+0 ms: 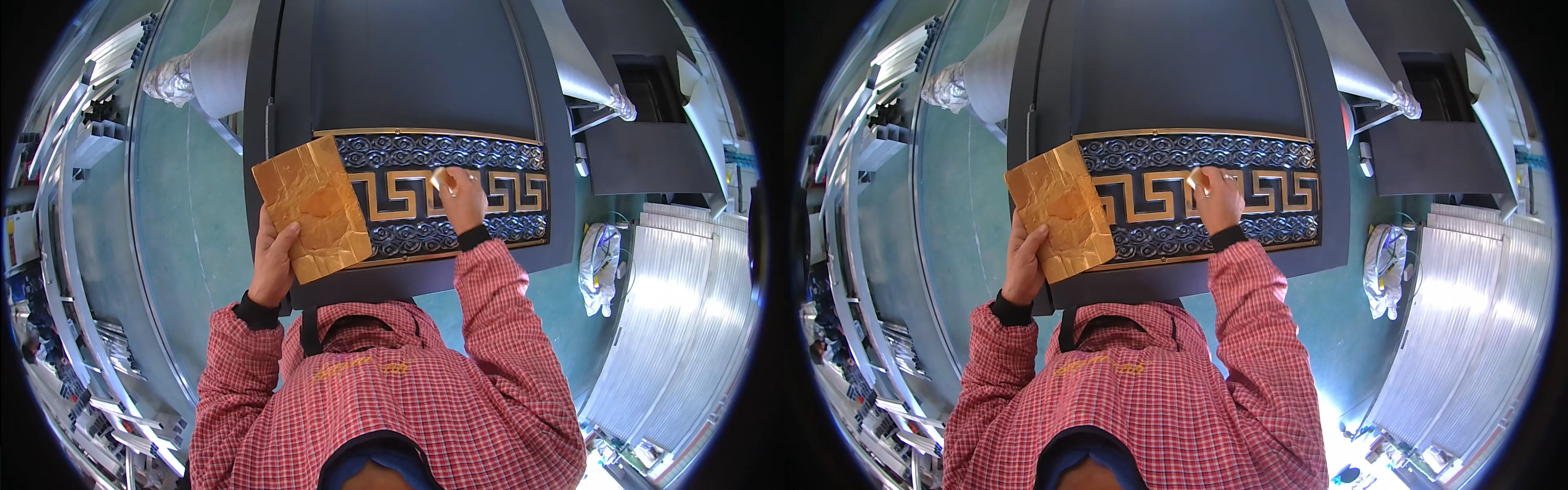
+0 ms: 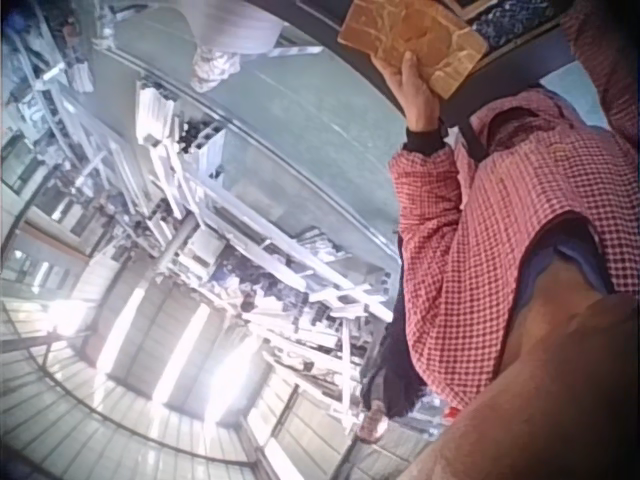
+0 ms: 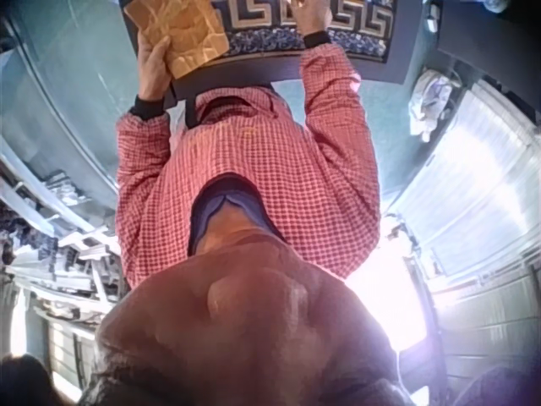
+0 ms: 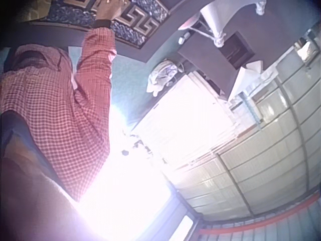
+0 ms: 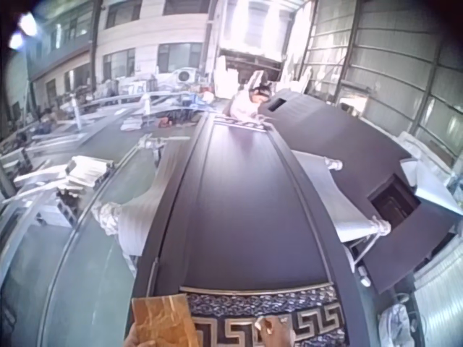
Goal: The person applies gold leaf to a decorative panel with a Greek key pattern. They hold a sheet of gold leaf in one hand and use a small tool in the other to press and smooth the leaf into the patterned recesses.
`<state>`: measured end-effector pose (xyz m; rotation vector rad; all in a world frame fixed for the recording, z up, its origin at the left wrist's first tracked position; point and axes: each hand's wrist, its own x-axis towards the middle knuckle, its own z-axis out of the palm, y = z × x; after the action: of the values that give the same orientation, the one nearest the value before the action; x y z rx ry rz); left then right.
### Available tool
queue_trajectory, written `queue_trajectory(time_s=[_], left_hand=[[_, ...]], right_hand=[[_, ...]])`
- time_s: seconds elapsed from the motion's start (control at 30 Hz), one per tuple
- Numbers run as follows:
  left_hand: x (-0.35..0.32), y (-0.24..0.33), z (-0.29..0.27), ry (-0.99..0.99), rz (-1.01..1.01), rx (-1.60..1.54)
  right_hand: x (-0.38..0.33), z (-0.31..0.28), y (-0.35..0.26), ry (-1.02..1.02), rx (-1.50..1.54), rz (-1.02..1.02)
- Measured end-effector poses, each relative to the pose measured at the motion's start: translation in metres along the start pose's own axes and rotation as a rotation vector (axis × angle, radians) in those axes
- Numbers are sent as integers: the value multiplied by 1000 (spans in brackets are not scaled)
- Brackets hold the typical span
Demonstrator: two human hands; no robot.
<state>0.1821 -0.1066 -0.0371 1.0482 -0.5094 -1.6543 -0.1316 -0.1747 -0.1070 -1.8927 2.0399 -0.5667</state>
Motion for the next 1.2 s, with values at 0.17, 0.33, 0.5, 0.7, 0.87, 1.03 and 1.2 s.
queue_trajectory(time_s=[0.17, 0.33, 0.5, 0.7, 0.87, 1.03, 1.2], left_hand=[[0, 1, 2, -10, 4, -2], [-2, -2, 0, -13, 13, 10], [0, -4, 6, -32, -24, 25], [-2, -5, 10, -61, -33, 12], [-1, -23, 14, -88, -32, -11], [0, -29, 25, -167, -54, 7], [-3, -31, 33, -180, -46, 23]], right_hand=[[-17, 14, 7, -63, -58, -8], [-51, -1, 6, -65, -14, 29], [-34, 10, 7, 81, -27, -7], [-67, -6, 16, -31, -68, -21], [-54, -46, -35, 151, 207, -103], [-51, -76, -106, 122, 325, -358], [-55, -75, -122, 56, 145, -456]])
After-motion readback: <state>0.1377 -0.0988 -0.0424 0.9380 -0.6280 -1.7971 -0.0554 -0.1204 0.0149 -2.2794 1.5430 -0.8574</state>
